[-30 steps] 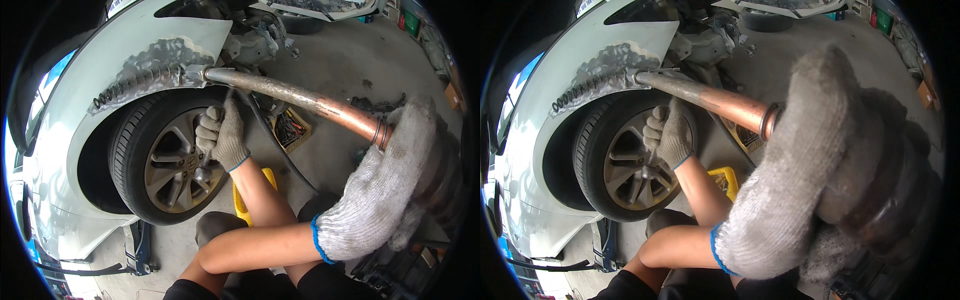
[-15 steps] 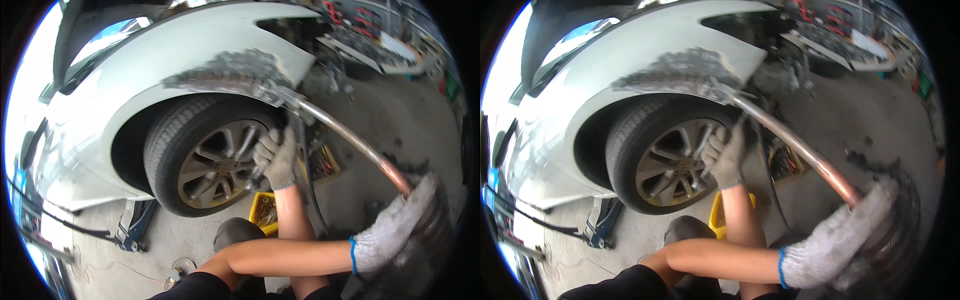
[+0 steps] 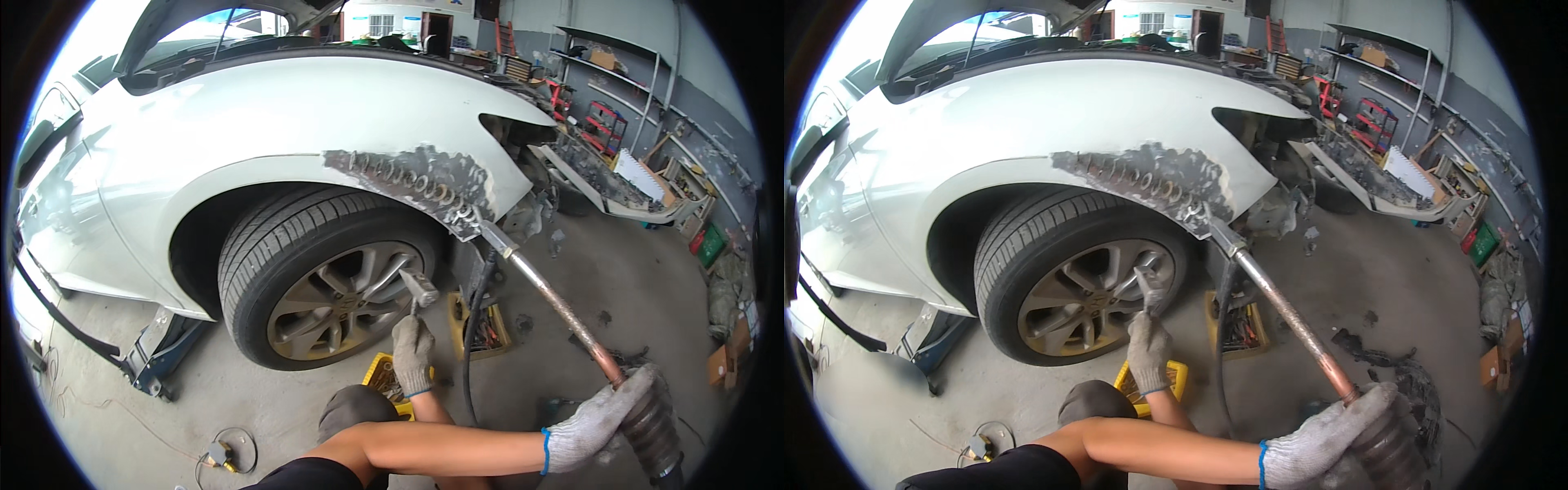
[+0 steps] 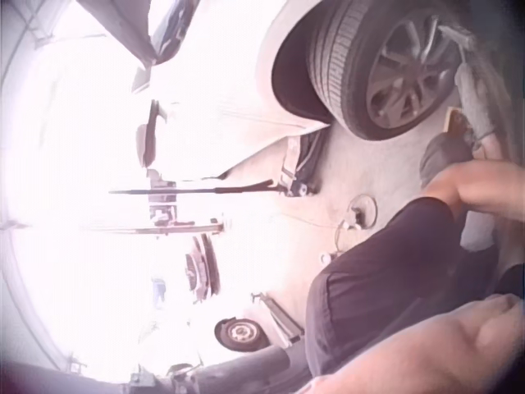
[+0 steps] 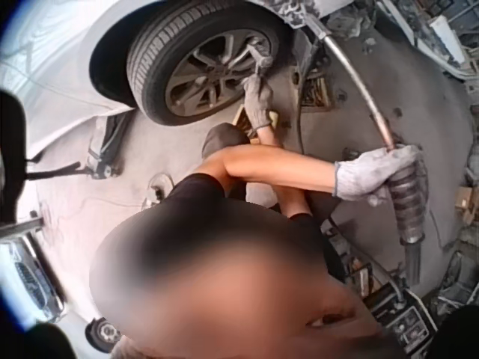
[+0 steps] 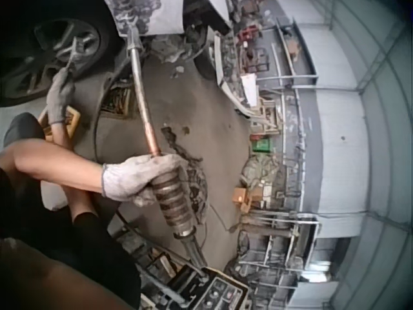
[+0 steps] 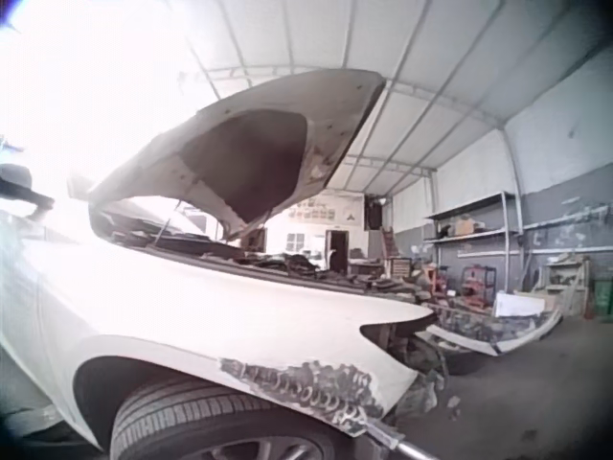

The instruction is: The person uses a pneumatic tool to heat and pull out a dent on the front wheel arch of a white car. They then use a hammer and a metal rod to further shape and smooth the metal panel.

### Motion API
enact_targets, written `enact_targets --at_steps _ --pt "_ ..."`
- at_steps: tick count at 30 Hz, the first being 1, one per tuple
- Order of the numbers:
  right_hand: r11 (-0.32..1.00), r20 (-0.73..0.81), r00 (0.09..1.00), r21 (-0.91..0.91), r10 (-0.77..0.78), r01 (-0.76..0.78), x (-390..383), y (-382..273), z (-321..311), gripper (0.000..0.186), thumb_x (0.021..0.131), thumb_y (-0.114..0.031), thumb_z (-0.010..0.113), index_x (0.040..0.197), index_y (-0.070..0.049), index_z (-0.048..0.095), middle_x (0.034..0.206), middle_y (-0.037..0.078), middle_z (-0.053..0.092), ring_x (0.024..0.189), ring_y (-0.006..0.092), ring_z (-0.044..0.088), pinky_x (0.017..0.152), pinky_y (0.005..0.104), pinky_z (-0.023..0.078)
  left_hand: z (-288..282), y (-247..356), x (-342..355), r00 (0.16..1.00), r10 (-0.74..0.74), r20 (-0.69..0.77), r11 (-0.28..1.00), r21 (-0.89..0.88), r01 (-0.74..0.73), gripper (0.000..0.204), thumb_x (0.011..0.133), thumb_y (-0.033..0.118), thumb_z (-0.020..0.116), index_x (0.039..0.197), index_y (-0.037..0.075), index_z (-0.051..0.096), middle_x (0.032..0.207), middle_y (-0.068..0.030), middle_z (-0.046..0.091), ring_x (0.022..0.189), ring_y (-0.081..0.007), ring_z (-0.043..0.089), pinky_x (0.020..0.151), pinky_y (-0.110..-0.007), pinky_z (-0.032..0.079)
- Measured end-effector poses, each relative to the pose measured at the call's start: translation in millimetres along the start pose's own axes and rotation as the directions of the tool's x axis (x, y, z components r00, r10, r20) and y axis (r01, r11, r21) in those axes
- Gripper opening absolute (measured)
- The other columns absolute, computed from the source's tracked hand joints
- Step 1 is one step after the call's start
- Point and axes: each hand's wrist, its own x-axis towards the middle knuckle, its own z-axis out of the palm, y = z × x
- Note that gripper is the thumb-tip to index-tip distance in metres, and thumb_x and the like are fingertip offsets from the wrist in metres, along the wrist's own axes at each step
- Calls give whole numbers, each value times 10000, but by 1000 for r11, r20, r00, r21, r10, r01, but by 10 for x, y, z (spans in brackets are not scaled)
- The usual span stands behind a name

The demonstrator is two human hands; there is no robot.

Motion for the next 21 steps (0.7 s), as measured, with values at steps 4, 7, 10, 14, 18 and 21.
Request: enact_targets --at_steps 4,7,10,14,18,21 --pt "949 6 996 -302 -89 87 -29 -292 -152 323 1025 -305 495 862 -40 582 710 42 566 658 179 529 618 325 453 40 74 -71 999 -29 39 998 -57 31 677 932 676 467 1296 106 479 855 -27 549 450 -82 424 358 -228 347" --pt "956 11 999 -292 -38 40 -61 -170 -244 250 1032 -254 476 936 -72 618 706 35 569 654 234 552 631 326 470 -87 94 -78 997 -29 68 999 -24 31 584 928 688 470 1078 125 500 679 9 459 445 -74 391 359 -229 323" --pt "956 -65 995 -279 72 -88 -64 118 -438 328 1025 -318 486 892 -37 591 695 47 570 655 199 545 617 324 450 -8 127 -189 998 -5 58 997 -79 10 599 929 688 468 1103 117 513 694 5 472 446 -76 392 363 -225 319" --pt "924 12 966 -291 -257 249 55 -600 -241 370 1025 -371 477 880 -43 570 654 40 539 603 192 531 575 322 439 71 -26 -60 999 20 -28 996 -83 -22 532 966 628 464 1178 144 530 731 2 498 453 -82 384 384 -240 302" --pt "975 128 987 -191 -93 116 43 -1221 -37 198 1046 -208 463 984 -60 578 792 36 558 744 190 555 700 309 482 -55 30 -118 999 -6 36 997 -72 8 629 950 640 475 1272 100 507 761 -11 480 457 -90 410 390 -250 333" --pt "874 122 993 482 2 -60 186 -855 -183 200 1049 -209 479 933 -67 559 856 16 558 796 137 549 722 279 475 -61 4 -61 999 21 46 999 -35 -19 630 957 623 477 1304 97 486 749 -17 481 440 -92 404 373 -252 330"
